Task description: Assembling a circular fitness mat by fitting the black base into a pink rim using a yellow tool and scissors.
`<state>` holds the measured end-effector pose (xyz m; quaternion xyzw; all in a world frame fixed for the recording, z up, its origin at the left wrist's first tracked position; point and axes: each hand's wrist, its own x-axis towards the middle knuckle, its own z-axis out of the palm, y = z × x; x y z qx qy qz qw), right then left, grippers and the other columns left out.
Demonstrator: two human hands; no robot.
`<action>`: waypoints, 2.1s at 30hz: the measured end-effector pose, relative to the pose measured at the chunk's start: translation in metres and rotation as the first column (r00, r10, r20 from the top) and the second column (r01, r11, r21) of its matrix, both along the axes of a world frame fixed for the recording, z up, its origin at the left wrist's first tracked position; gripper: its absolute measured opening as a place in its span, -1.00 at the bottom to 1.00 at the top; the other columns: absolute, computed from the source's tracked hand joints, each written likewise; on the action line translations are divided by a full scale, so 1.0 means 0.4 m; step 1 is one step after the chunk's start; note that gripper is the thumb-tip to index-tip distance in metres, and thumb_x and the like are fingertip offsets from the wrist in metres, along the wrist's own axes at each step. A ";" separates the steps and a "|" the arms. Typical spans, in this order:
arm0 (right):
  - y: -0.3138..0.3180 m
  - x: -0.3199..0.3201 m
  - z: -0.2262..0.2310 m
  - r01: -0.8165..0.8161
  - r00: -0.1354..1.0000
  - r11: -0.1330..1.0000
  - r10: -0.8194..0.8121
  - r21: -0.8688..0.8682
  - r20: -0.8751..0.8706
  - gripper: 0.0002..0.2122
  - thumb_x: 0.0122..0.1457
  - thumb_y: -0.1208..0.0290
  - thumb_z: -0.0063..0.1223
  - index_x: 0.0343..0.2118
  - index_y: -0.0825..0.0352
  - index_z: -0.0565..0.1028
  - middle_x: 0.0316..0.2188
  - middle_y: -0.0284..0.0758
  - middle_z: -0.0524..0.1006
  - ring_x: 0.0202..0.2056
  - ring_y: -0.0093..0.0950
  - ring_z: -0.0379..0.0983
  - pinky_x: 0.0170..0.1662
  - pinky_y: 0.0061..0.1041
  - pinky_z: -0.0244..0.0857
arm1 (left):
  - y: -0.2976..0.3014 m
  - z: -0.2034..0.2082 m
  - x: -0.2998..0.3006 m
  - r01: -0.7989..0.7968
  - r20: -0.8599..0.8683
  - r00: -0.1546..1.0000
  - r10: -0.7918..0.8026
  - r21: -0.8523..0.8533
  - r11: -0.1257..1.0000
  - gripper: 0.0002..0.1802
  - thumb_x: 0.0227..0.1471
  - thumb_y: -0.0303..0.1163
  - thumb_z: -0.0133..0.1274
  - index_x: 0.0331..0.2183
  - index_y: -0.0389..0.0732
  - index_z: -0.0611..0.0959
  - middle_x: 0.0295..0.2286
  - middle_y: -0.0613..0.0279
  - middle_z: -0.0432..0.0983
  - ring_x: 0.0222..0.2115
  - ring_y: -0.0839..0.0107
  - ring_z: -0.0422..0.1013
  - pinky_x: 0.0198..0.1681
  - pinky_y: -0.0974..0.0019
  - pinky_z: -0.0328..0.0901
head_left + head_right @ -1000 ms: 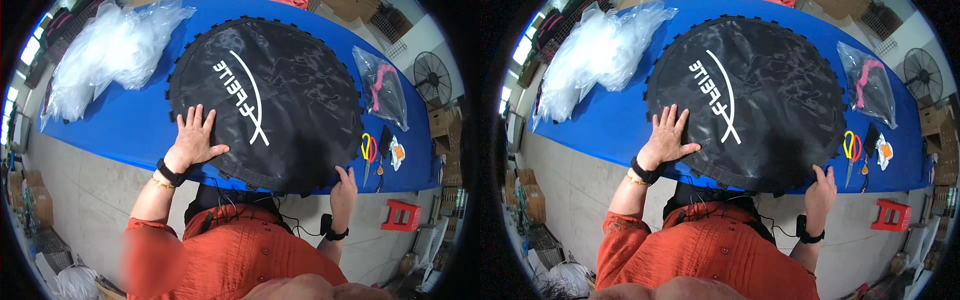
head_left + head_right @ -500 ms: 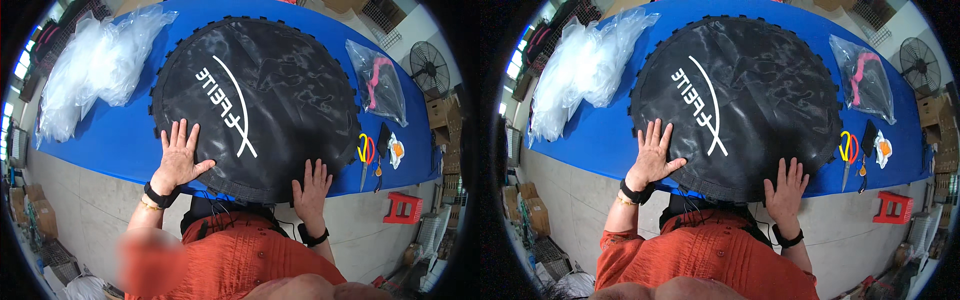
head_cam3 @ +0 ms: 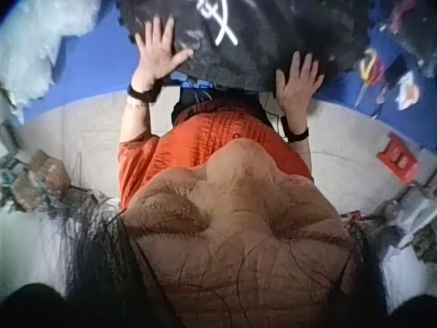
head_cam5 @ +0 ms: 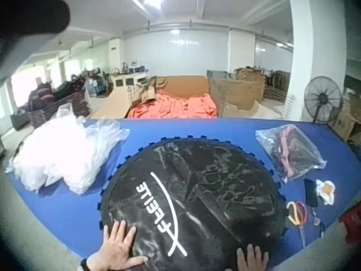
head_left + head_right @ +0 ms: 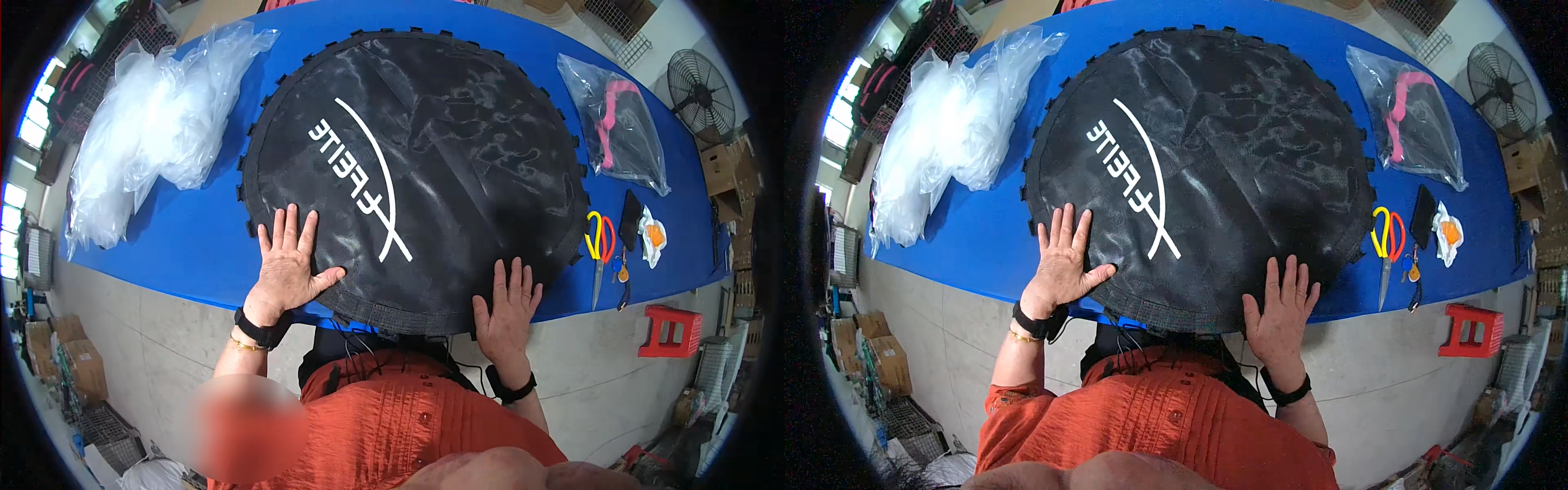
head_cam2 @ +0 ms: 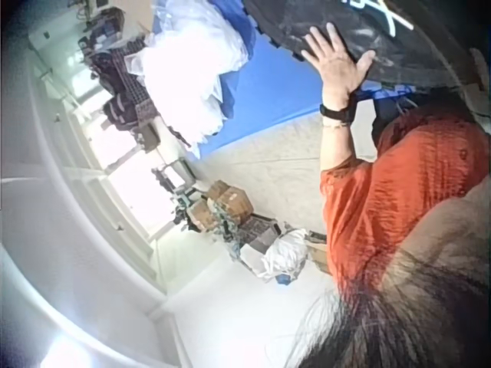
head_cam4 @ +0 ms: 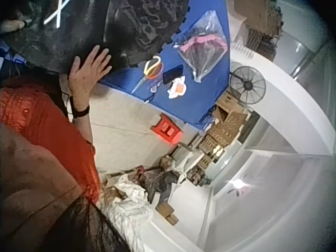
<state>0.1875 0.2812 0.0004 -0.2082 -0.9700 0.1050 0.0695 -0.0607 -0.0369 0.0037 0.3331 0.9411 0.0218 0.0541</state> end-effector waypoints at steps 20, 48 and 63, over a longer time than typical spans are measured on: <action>-0.006 -0.001 -0.011 -0.012 0.999 0.999 0.014 0.046 -0.048 -0.32 0.43 0.03 -0.03 0.48 0.33 0.23 0.49 0.10 0.11 0.49 0.15 -0.03 0.48 0.29 -0.32 | -0.009 -0.009 0.001 -0.007 -0.043 0.999 0.009 0.039 0.999 0.33 0.04 0.60 0.06 0.50 -0.15 0.14 0.46 -0.37 -0.10 0.48 -0.37 -0.17 0.44 -0.54 -0.25; -0.002 0.005 -0.057 -0.024 0.975 0.990 0.054 0.138 -0.217 -0.42 0.40 0.19 -0.07 0.41 0.37 0.35 0.43 -0.03 0.31 0.48 0.04 0.09 0.52 0.11 -0.25 | 0.008 -0.029 0.096 -0.087 -0.122 0.985 0.124 0.273 0.958 0.10 0.16 0.31 0.12 0.42 -0.30 0.29 0.42 -0.32 0.08 0.48 -0.24 -0.08 0.51 -0.33 -0.31; -0.001 0.008 -0.046 -0.012 0.978 0.988 0.044 0.156 -0.206 -0.43 0.39 0.21 -0.06 0.40 0.38 0.37 0.43 -0.03 0.31 0.48 0.04 0.09 0.51 0.13 -0.22 | 0.014 -0.028 0.098 -0.079 -0.117 0.986 0.117 0.284 0.956 0.09 0.15 0.31 0.10 0.42 -0.29 0.29 0.43 -0.30 0.07 0.48 -0.22 -0.08 0.51 -0.32 -0.31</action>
